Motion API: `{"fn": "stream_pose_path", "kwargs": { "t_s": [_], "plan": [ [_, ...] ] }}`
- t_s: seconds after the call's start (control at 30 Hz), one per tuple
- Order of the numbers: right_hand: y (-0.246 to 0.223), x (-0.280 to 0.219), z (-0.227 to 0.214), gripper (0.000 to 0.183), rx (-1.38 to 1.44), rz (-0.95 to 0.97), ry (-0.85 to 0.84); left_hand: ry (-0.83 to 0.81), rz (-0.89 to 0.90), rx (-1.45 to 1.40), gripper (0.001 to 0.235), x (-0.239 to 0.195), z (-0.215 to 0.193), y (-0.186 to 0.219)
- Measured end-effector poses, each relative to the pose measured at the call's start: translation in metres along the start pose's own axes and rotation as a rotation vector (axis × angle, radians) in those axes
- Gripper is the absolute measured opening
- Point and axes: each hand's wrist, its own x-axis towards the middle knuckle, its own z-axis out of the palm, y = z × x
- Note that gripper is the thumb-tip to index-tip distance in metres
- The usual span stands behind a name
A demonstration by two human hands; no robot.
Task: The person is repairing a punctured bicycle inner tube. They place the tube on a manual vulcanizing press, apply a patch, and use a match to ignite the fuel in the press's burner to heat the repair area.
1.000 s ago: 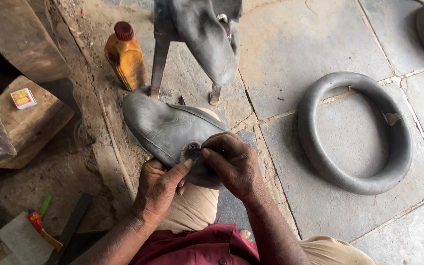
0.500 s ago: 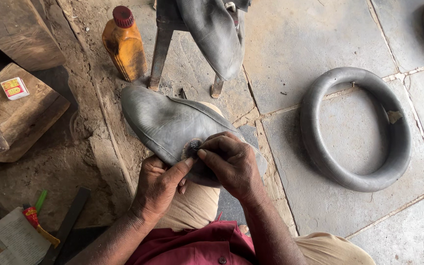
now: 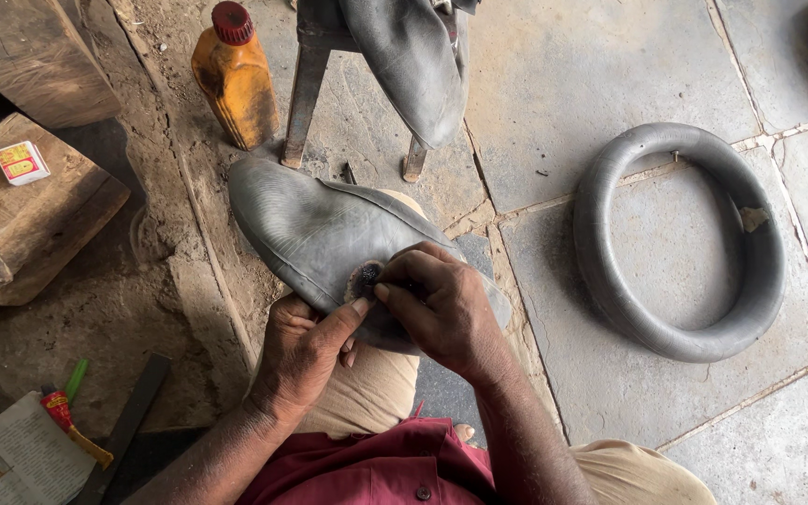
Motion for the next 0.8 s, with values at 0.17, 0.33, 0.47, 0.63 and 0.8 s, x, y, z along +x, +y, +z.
{"fn": "stream_pose_path", "kwargs": {
  "t_s": [0.17,0.33,0.47,0.63,0.8],
  "plan": [
    [-0.003,0.005,0.003,0.014,-0.11,-0.067,0.003,-0.007,-0.008,0.017,0.028,0.0,0.0,0.003],
    [0.0,0.005,0.007,0.011,-0.184,-0.19,0.046,-0.015,0.024,0.037,0.028,0.001,0.001,0.004],
    [0.001,0.005,0.008,0.011,-0.188,-0.233,0.064,-0.015,0.031,0.056,0.028,0.0,0.0,0.003],
    [-0.001,0.014,0.005,0.015,-0.213,-0.139,-0.004,-0.003,0.016,0.121,0.027,0.0,0.001,0.005],
    [0.006,0.014,-0.006,0.025,-0.027,-0.069,0.057,0.043,-0.002,0.097,0.026,-0.001,0.006,0.009]
  ]
}}
